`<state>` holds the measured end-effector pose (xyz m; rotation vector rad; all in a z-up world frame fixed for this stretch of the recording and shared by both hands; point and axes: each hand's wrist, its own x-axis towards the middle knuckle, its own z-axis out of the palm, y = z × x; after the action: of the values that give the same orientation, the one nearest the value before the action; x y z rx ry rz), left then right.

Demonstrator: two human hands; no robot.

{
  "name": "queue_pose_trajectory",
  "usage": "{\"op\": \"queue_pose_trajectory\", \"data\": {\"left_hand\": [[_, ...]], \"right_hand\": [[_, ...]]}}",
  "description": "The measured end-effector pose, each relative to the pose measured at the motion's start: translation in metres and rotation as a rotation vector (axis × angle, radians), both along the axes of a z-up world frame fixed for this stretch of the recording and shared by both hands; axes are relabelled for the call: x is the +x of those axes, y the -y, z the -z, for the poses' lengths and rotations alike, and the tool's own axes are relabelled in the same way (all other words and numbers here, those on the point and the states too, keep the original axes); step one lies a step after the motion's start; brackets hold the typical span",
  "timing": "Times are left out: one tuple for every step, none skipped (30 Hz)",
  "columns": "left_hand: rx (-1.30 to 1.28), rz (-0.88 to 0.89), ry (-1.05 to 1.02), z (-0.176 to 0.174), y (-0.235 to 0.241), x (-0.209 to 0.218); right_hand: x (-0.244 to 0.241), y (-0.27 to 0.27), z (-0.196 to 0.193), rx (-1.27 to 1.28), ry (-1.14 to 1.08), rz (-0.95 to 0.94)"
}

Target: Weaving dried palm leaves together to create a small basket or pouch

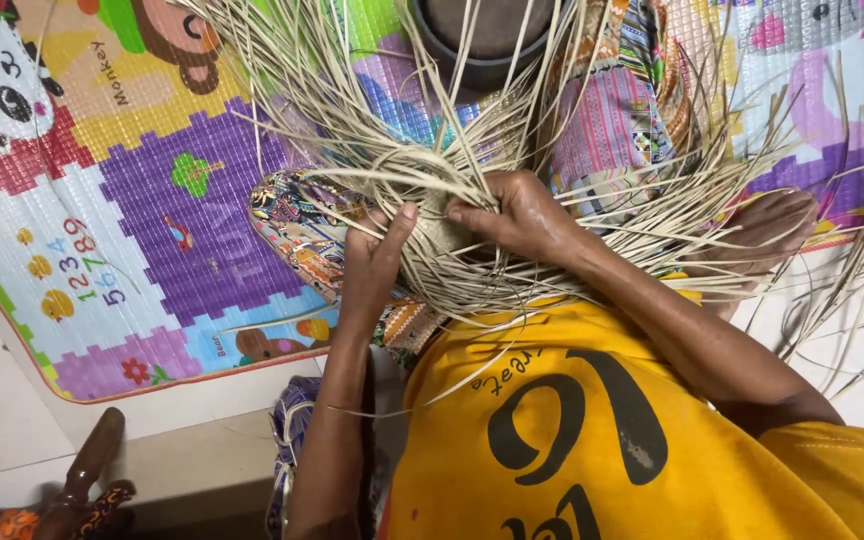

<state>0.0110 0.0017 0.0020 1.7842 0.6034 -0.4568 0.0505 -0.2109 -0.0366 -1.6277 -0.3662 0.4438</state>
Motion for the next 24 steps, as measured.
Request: {"op": "queue_pose_trajectory", "data": {"left_hand": [[0.006,0.001,-0.005,0.007,-0.004,-0.004],[0.005,-0.001,-0.006,0.009,-0.004,-0.005],[0.017,-0.028,-0.053,0.011,-0.004,-0.005],[0.028,-0.055,-0.100,0.014,-0.004,-0.005],[0.027,-0.057,-0.099,0.015,-0.003,-0.004],[0.014,-0.074,-0.077,0.016,-0.003,-0.004],[0.002,-0.093,-0.053,0.017,-0.003,-0.002],[0.002,-0.095,-0.051,0.012,0.000,-0.003],[0.002,-0.104,-0.073,0.007,0.002,-0.003],[0.003,-0.113,-0.095,0.001,0.004,-0.004],[0.002,-0.115,-0.094,0.009,0.001,-0.004],[0.000,-0.109,-0.107,0.017,-0.001,-0.005],[-0.003,-0.102,-0.121,0.025,-0.003,-0.006],[-0.004,-0.104,-0.121,0.025,-0.004,-0.006],[-0.013,-0.081,-0.098,0.025,-0.005,-0.006],[-0.023,-0.058,-0.075,0.025,-0.006,-0.006],[-0.025,-0.058,-0.073,0.018,-0.004,-0.006],[-0.049,-0.060,-0.033,0.011,-0.001,-0.005],[-0.073,-0.062,0.006,0.005,0.001,-0.005],[-0.074,-0.063,0.007,0.003,0.001,-0.005],[-0.067,-0.046,-0.004,0.001,0.001,-0.004],[-0.059,-0.028,-0.016,0.000,0.001,-0.004],[-0.062,-0.029,-0.015,-0.005,0.002,-0.005],[-0.106,-0.007,0.056,-0.011,0.003,-0.005]], "right_hand": [[0.000,0.001,-0.006,0.000,-0.045,0.008],[0.000,0.001,-0.007,0.000,-0.046,0.006],[0.001,0.001,-0.007,0.003,-0.086,0.001],[0.003,0.002,-0.008,0.005,-0.125,-0.005],[0.003,0.002,-0.008,0.004,-0.125,-0.006],[0.004,0.002,-0.008,0.006,-0.139,-0.007],[0.005,0.002,-0.007,0.009,-0.151,-0.009],[0.005,0.003,-0.009,0.009,-0.149,-0.011],[0.005,0.003,-0.011,0.011,-0.144,-0.018],[0.005,0.003,-0.013,0.013,-0.139,-0.025],[0.005,0.003,-0.010,0.013,-0.138,-0.027],[0.004,0.003,-0.008,0.027,-0.127,-0.026],[0.003,0.004,-0.006,0.041,-0.117,-0.024],[0.003,0.004,-0.005,0.041,-0.117,-0.025],[0.003,0.004,-0.004,0.029,-0.127,-0.028],[0.003,0.005,-0.003,0.017,-0.138,-0.032],[0.003,0.005,-0.002,0.015,-0.137,-0.032],[0.003,0.006,-0.001,0.015,-0.140,-0.030],[0.002,0.006,-0.001,0.016,-0.144,-0.028],[0.002,0.006,0.001,0.014,-0.143,-0.029],[0.001,0.005,0.002,0.009,-0.125,-0.034],[0.000,0.005,0.004,0.005,-0.107,-0.040],[-0.001,0.008,0.002,0.003,-0.107,-0.040],[-0.003,0.010,0.000,-0.014,-0.091,-0.041]]}}
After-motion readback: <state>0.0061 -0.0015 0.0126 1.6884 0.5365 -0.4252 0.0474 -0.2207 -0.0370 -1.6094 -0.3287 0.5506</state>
